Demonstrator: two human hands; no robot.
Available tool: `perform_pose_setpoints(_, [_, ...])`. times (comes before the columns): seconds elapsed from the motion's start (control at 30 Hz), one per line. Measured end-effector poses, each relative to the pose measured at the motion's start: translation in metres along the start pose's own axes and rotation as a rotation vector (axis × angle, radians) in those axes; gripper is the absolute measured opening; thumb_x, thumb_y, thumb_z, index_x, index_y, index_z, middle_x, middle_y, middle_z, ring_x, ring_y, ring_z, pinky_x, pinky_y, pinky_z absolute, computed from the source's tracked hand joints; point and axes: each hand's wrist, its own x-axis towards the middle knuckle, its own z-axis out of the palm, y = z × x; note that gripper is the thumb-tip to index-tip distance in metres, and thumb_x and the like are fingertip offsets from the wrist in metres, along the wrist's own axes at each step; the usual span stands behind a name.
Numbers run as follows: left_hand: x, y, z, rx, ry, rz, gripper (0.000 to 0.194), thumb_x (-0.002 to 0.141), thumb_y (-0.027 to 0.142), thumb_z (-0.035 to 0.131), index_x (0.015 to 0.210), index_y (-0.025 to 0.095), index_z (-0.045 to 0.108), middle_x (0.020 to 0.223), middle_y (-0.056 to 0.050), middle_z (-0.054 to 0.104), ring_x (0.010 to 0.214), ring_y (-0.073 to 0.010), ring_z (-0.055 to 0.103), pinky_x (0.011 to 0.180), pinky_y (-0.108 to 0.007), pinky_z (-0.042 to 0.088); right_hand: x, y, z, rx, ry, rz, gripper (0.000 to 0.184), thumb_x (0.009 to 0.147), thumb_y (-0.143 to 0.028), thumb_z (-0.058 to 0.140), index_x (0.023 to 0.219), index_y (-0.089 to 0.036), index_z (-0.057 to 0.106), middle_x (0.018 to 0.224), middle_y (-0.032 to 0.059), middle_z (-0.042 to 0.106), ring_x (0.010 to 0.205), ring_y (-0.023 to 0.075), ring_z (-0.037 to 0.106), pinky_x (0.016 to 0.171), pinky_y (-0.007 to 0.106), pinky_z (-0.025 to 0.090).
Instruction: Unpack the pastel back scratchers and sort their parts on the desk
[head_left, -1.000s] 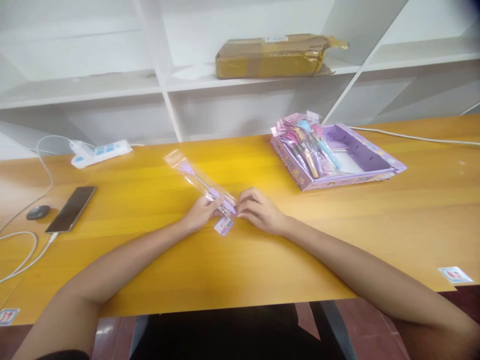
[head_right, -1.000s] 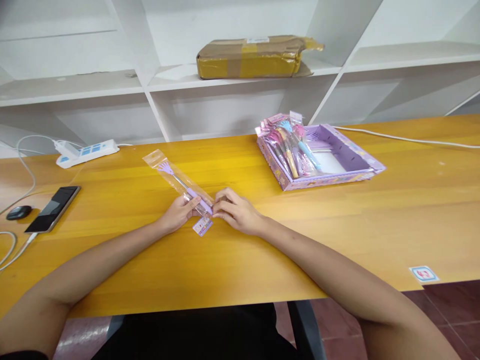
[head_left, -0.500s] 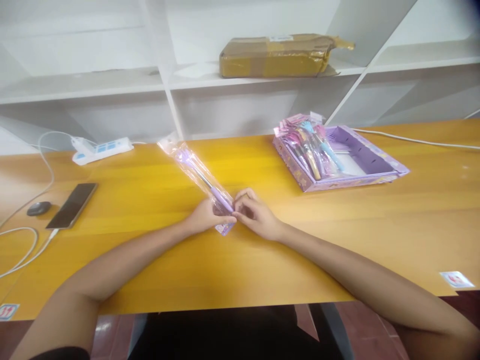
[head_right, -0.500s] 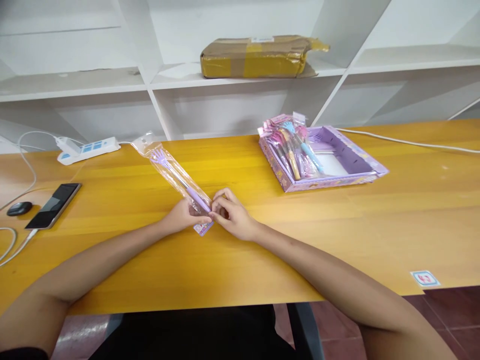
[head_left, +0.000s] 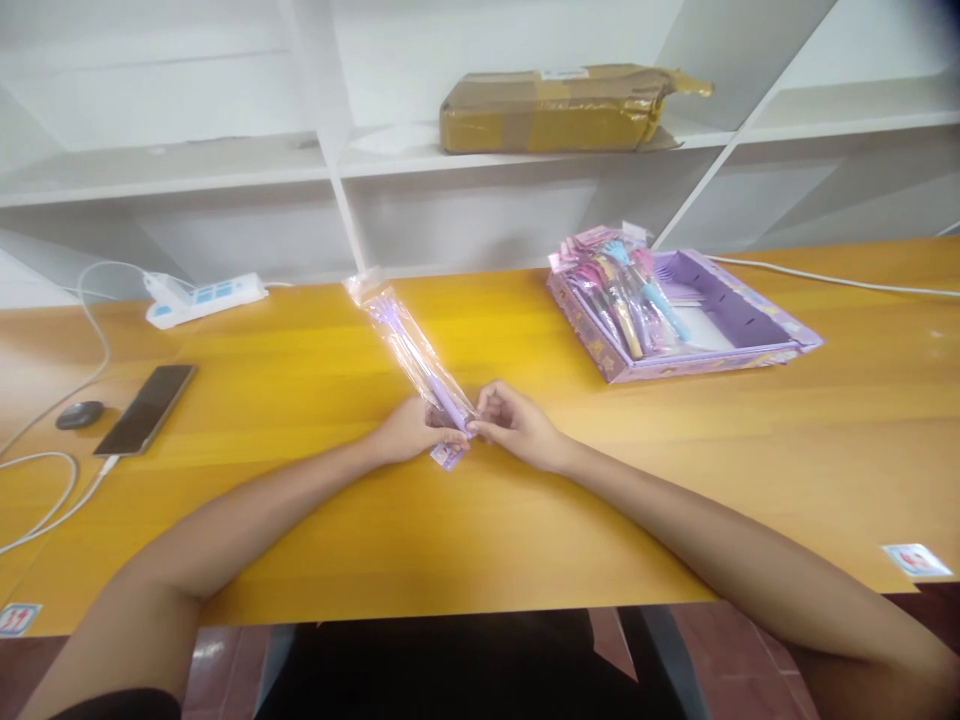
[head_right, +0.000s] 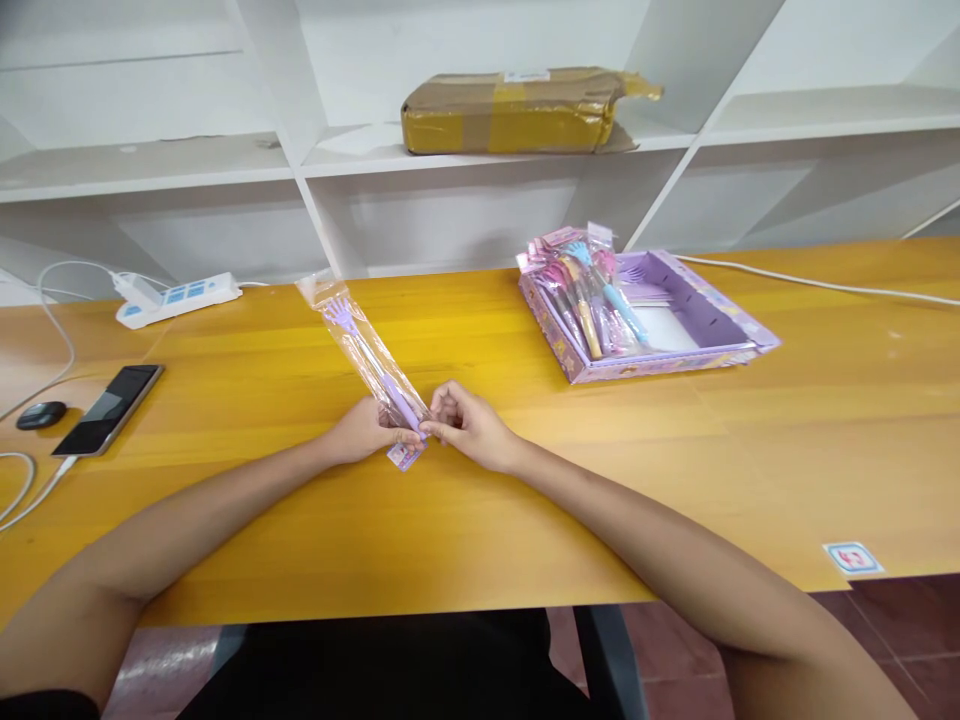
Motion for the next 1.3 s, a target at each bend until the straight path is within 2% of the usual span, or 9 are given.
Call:
perform_pose_setpoints(0.1, [-0.002,-0.001,0.003,-0.015,0.027,0.03,0.031,0.078,0.039,0.095,0.092,0.015,0.082,0.086,-0.007,0.082,0.076,-0.0199,0.076,0.076,-0.031,0.061,0.002,-0.001,-0.004,-0.017,-0.042,0.021,0.052,0.09,-0.065,0.082,0.112,-0.023,0.059,0.083,-0.0034,0.064,0.063,0.0121,0.058,0.061,0.027,0.048])
perform_pose_setpoints(0.23, [-0.003,0.0,0.004,-0.026,0.004,0.011,0.034,0.083,0.046,0.092,0.088,0.014,0.079,0.075,-0.005,0.077,0.066,-0.0178,0.073,0.065,-0.028,0.059,0.004,-0.008,-0.011,-0.141,-0.14,0.039,0.053,0.095,-0.073,0.071,0.097,-0.019,0.067,0.071,-0.0031,0.062,0.059,0.0122,0.053,0.059,0.026,0.042])
perform_pose_setpoints(0.3, [-0.004,0.002,0.005,-0.006,-0.025,-0.014,0.038,0.084,0.05,0.09,0.086,0.014,0.078,0.073,-0.006,0.076,0.063,-0.0177,0.072,0.061,-0.028,0.058,0.003,-0.012,-0.014,-0.209,-0.166,0.006,0.056,0.1,-0.074,0.063,0.092,-0.019,0.067,0.068,-0.003,0.059,0.062,0.0129,0.052,0.06,0.026,0.041])
perform_pose_setpoints(0.53, [-0.008,0.01,0.008,0.018,-0.078,-0.002,0.037,0.083,0.049,0.092,0.091,0.015,0.078,0.073,-0.004,0.075,0.063,-0.0157,0.071,0.062,-0.027,0.059,0.002,-0.02,-0.015,-0.384,-0.277,-0.158,0.06,0.11,-0.069,0.046,0.089,-0.018,0.069,0.085,0.0036,0.067,0.077,0.0173,0.061,0.075,0.029,0.048])
perform_pose_setpoints(0.67, [-0.006,0.008,0.006,0.037,-0.056,0.004,0.041,0.082,0.052,0.091,0.092,0.015,0.08,0.074,-0.005,0.076,0.064,-0.0175,0.072,0.062,-0.027,0.058,0.001,-0.02,-0.019,-0.348,-0.301,-0.177,0.066,0.109,-0.074,0.04,0.092,-0.018,0.07,0.086,0.0045,0.067,0.079,0.0183,0.063,0.077,0.029,0.05])
perform_pose_setpoints(0.77, [-0.006,0.006,0.004,0.07,-0.032,0.041,0.042,0.082,0.054,0.09,0.094,0.015,0.08,0.077,-0.006,0.077,0.068,-0.0188,0.072,0.064,-0.028,0.057,0.001,-0.019,-0.02,-0.37,-0.318,-0.163,0.062,0.104,-0.077,0.052,0.098,-0.018,0.072,0.088,0.0043,0.069,0.081,0.0192,0.063,0.078,0.029,0.051])
perform_pose_setpoints(0.87, [-0.006,0.006,0.004,0.069,-0.081,0.063,0.041,0.085,0.054,0.088,0.097,0.016,0.08,0.077,-0.005,0.076,0.069,-0.0185,0.072,0.065,-0.028,0.056,0.001,-0.019,-0.019,-0.395,-0.316,-0.166,0.057,0.105,-0.072,0.055,0.1,-0.019,0.074,0.089,0.0053,0.07,0.081,0.0204,0.064,0.08,0.031,0.052])
perform_pose_setpoints(1.07, [-0.007,0.007,0.007,0.059,-0.108,0.065,0.04,0.086,0.054,0.088,0.098,0.016,0.078,0.079,-0.005,0.076,0.069,-0.0182,0.071,0.068,-0.03,0.057,0.002,-0.02,-0.017,-0.385,-0.341,-0.218,0.053,0.112,-0.063,0.048,0.096,-0.019,0.072,0.092,0.0069,0.072,0.083,0.0201,0.066,0.081,0.031,0.052])
perform_pose_setpoints(1.3, [-0.005,0.0,0.006,0.071,-0.056,0.063,0.045,0.083,0.055,0.09,0.1,0.015,0.078,0.086,-0.007,0.078,0.075,-0.0192,0.073,0.073,-0.03,0.057,0.001,-0.02,-0.016,-0.387,-0.313,-0.23,0.055,0.114,-0.061,0.042,0.084,-0.02,0.063,0.08,0.002,0.061,0.073,0.0159,0.058,0.073,0.028,0.046])
